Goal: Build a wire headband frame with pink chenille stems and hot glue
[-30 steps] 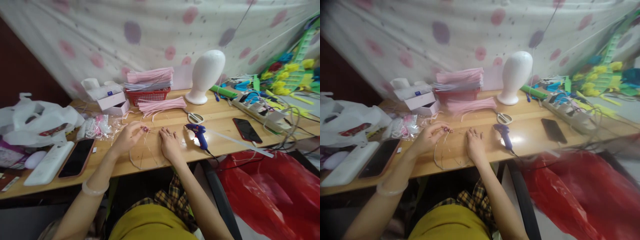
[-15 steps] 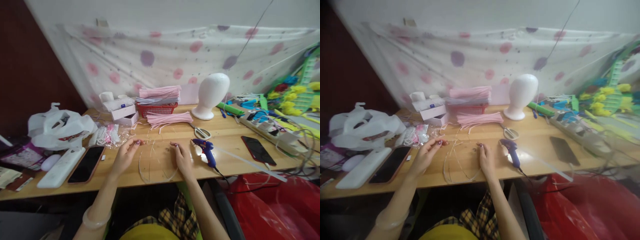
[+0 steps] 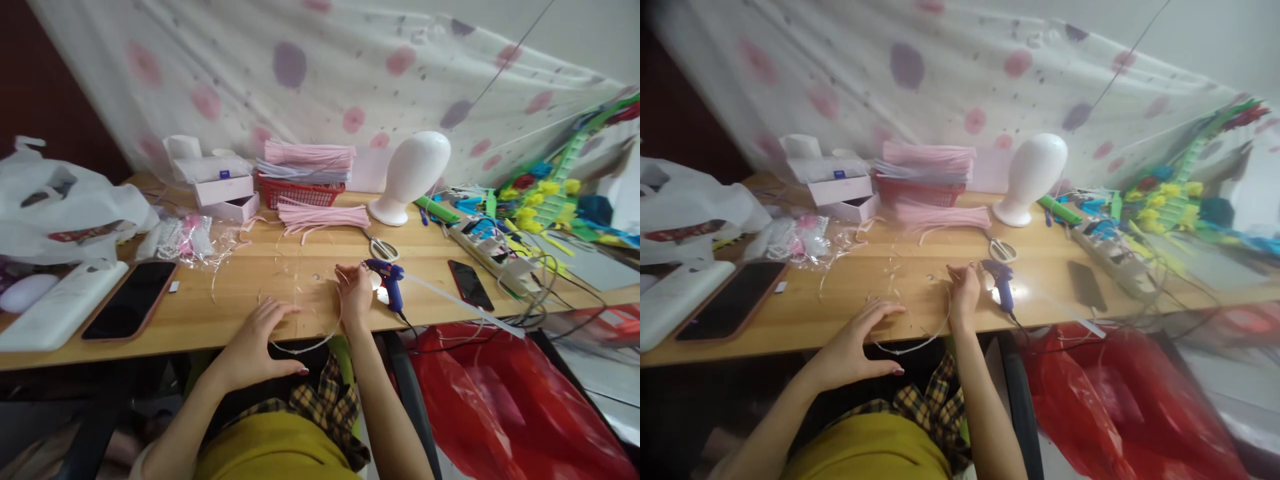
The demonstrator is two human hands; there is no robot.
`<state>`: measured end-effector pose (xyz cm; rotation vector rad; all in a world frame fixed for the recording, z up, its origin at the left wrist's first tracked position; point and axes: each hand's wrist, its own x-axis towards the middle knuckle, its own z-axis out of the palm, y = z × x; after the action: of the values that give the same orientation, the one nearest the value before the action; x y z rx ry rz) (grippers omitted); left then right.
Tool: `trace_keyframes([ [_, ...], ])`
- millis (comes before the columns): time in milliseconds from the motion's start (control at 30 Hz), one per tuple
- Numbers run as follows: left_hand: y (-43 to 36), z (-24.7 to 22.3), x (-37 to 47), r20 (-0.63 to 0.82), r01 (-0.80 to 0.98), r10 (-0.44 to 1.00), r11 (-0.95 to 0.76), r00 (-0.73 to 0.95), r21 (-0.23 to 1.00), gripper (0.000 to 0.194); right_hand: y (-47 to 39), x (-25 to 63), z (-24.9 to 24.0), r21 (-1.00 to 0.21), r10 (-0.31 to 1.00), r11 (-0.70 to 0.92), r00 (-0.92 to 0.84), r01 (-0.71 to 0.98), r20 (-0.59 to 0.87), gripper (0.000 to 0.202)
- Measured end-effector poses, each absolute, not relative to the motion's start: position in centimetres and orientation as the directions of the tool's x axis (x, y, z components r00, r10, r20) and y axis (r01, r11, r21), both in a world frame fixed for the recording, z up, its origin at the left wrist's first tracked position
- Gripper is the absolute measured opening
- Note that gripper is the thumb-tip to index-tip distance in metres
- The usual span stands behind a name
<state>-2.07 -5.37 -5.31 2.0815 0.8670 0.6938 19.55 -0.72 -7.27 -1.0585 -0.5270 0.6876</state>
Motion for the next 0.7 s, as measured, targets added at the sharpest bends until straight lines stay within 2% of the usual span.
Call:
trace_keyframes([
  [100,-5.6,-6.0,-1.7,0.235,0.408,0.714,-0.603,0.660,0.686,0.044,-0.7,19.6,-6.5,-0.896,0.732,0.336,0.679,-0.290,0.055,0.038],
  [200,-5.4,-6.7,-1.3,0.300,0.402,0.685,-0.665,0.663,0.630,0.009,-1.4,19.6,-5.6,-0.897,0.728,0.348,0.682,-0.275,0.073,0.043],
  [233,-5.2,-6.9,-1.3,0.326,0.398,0.684,-0.676,0.653,0.619,0.007,-1.7,19.5,-5.4,-0.901,0.728,0.348,0.680,-0.260,0.085,0.044],
  [367,-3.8,-7.1,-1.9,0.406,0.402,0.708,-0.680,0.578,0.614,0.014,-3.2,19.7,-4.7,-0.925,0.739,0.335,0.659,-0.182,0.138,0.055],
  [533,-1.2,-6.8,-3.3,0.399,0.392,0.715,-0.667,0.574,0.633,0.014,-4.2,20.0,-3.3,-0.940,0.736,0.338,0.635,-0.043,0.235,0.069],
  [633,-0.1,-6.9,-4.0,0.374,0.440,0.748,-0.639,0.548,0.631,0.015,-5.8,20.3,-1.4,-0.930,0.732,0.363,0.601,0.054,0.320,0.065],
  [700,0.2,-7.0,-4.3,0.346,0.463,0.772,-0.608,0.533,0.645,0.018,-8.0,20.7,-0.2,-0.910,0.759,0.384,0.508,0.158,0.408,0.055],
])
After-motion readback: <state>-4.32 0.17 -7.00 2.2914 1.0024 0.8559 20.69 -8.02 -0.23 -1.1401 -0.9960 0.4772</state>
